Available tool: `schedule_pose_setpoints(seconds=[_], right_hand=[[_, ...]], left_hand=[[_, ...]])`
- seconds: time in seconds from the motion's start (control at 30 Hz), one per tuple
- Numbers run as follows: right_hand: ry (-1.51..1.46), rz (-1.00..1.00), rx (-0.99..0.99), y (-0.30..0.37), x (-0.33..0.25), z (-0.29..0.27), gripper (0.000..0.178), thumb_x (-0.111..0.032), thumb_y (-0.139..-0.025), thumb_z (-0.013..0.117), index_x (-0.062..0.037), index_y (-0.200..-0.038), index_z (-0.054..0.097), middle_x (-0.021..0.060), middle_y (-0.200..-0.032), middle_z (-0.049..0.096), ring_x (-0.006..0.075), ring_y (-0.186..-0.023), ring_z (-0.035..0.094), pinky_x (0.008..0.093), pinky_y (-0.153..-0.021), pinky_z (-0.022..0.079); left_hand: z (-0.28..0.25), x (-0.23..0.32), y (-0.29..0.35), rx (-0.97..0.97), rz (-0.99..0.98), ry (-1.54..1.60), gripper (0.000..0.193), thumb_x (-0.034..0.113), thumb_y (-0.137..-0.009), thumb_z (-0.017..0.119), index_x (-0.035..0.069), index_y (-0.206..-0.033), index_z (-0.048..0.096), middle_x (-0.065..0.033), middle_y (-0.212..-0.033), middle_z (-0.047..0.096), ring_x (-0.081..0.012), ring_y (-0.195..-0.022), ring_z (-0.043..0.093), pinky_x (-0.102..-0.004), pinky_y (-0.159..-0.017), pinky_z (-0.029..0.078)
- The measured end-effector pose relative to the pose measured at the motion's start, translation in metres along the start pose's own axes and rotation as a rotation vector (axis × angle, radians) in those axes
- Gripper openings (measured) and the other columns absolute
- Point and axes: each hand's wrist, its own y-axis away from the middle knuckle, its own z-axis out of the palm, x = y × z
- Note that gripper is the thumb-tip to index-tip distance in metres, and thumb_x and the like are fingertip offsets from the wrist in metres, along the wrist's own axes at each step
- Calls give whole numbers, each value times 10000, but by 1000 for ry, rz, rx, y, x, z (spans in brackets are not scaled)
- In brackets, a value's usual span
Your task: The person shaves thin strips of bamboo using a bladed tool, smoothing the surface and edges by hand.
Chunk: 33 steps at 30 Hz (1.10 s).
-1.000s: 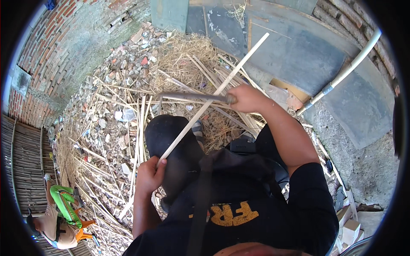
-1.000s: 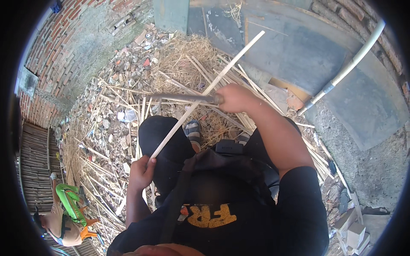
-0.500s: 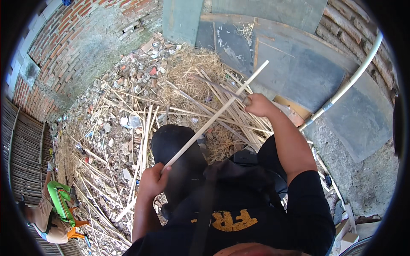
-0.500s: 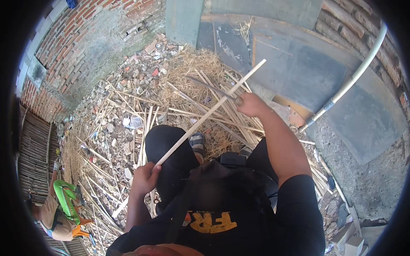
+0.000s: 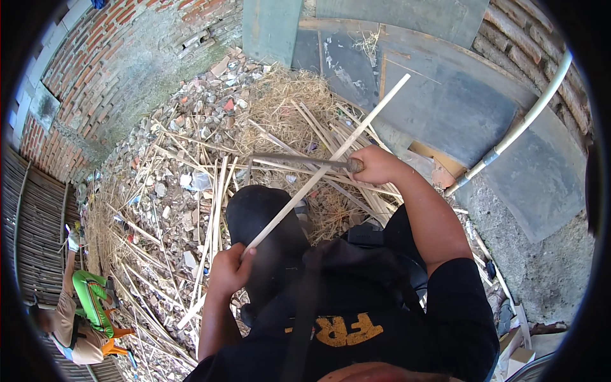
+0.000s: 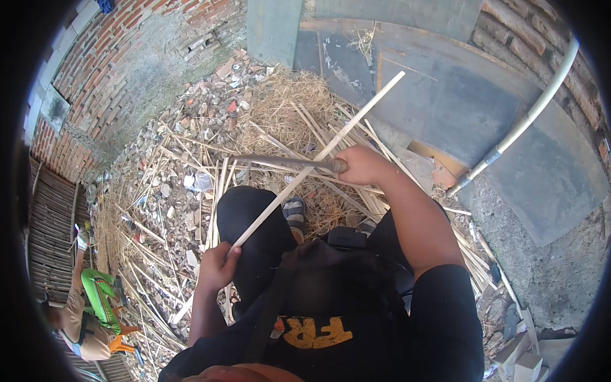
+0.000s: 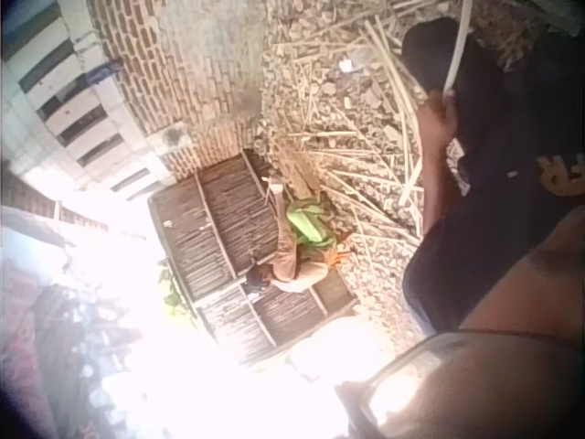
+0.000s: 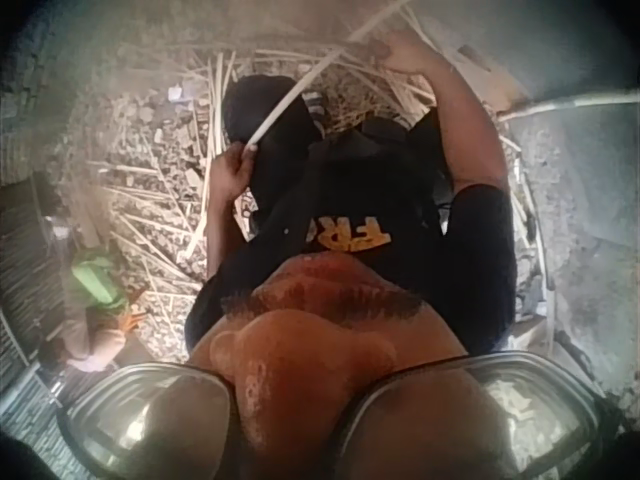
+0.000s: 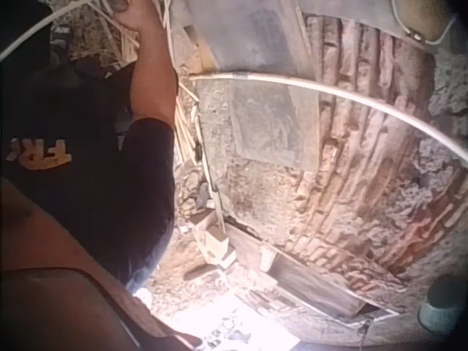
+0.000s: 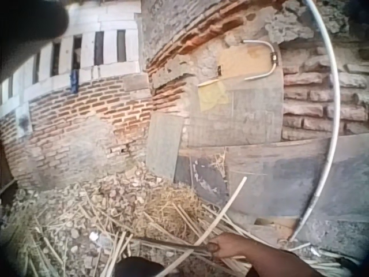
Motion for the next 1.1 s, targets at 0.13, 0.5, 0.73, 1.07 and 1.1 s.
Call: schedule_pose_setpoints(seconds=[0.13,0.5,0.73,1.07,1.1], right_hand=[[-38,73,86,-11,31,0,433,-261,-754,735,-51,-1132,715,224,-973,713,375,-949,690,453,-850,542],[-6,56,160,-2,21,4,328,-249,-796,740,-22,-1029,700,222,-870,687,385,-857,670,454,-790,525],[-3,-36,96,-1,8,8,292,-224,-777,716,-70,-1024,719,197,-886,699,377,-867,677,457,-778,529],[19,-53,89,-2,14,7,318,-249,-780,736,-68,-1041,722,191,-867,702,368,-855,683,456,-770,531],[20,-63,95,-3,17,8,319,-249,-783,737,-67,-1045,722,191,-870,704,365,-854,685,453,-770,532]], left_hand=[[3,-3,3,27,25,-32,407,296,-978,648,27,-700,520,-190,-527,520,-396,-490,564,-462,-478,404],[1,-2,1,3,-7,-18,418,314,-971,649,31,-692,519,-197,-544,532,-410,-525,580,-474,-499,420],[1,-2,0,1,-9,10,402,293,-967,658,28,-696,524,-188,-537,526,-390,-499,564,-457,-490,411],[-2,3,0,-4,-14,4,393,292,-970,656,26,-708,537,-181,-536,523,-377,-491,560,-446,-488,407],[-3,4,0,-7,-19,5,393,294,-971,654,25,-709,539,-182,-537,524,-380,-493,562,-448,-489,408]])
